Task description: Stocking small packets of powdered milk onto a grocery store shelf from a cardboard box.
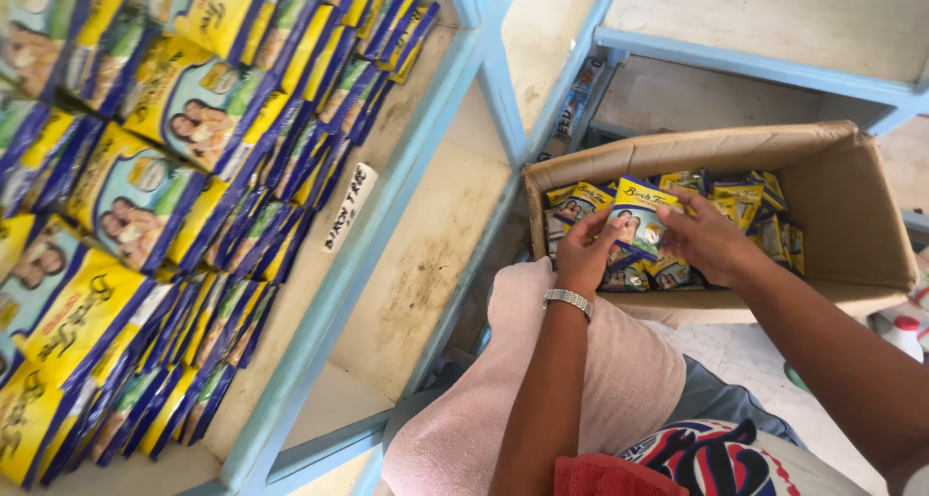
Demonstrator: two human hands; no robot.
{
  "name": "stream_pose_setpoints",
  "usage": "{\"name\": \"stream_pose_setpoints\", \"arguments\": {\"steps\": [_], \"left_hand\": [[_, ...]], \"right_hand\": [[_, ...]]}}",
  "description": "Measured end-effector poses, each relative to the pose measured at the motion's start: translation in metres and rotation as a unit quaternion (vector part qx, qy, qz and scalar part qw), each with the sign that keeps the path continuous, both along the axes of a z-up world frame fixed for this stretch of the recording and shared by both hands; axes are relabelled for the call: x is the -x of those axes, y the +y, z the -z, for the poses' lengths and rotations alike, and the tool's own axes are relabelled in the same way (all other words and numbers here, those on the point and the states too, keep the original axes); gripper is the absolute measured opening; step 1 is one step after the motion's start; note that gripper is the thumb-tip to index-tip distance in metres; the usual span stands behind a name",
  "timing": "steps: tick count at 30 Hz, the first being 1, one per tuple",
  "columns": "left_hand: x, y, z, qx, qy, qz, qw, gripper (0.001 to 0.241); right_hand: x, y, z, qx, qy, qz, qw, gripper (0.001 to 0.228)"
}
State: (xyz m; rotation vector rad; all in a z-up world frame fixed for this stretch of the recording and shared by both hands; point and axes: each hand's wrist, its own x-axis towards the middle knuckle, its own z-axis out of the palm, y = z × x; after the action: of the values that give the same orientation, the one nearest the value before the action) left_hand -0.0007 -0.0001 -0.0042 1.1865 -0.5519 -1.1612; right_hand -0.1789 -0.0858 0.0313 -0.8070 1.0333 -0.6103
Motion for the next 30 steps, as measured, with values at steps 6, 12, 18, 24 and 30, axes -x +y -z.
{"name": "stream_pose_setpoints", "arguments": {"steps": [6,12,18,24,30], "left_hand": [[-0.005,-0.012,0.035,0.02,-0.017,-0.035,0.999,0.038],[-0.003,-0.004,0.014,0.008,0.015,-0.054,0.998,0.038],[-0.002,0.022,-0.032,0.031,-0.013,-0.025,0.999,0.043],[-0.026,0.054,-0.092,0.047,-0.021,-0.028,0.998,0.046],[-0.063,0.081,-0.212,0.126,-0.117,-0.082,0.982,0.044]], "right_hand": [[-0.015,0.019,-0.019,0.026,0.067,-0.081,0.994,0.104],[-0.01,0.014,0.011,0.132,0.033,-0.007,0.991,0.078],[-0.006,0.017,-0.024,0.214,0.091,-0.032,0.972,0.047],[-0.027,0.016,-0.067,0.272,0.033,-0.083,0.958,0.037],[-0.071,0.024,-0.161,0.36,-0.096,-0.114,0.921,0.038]]}}
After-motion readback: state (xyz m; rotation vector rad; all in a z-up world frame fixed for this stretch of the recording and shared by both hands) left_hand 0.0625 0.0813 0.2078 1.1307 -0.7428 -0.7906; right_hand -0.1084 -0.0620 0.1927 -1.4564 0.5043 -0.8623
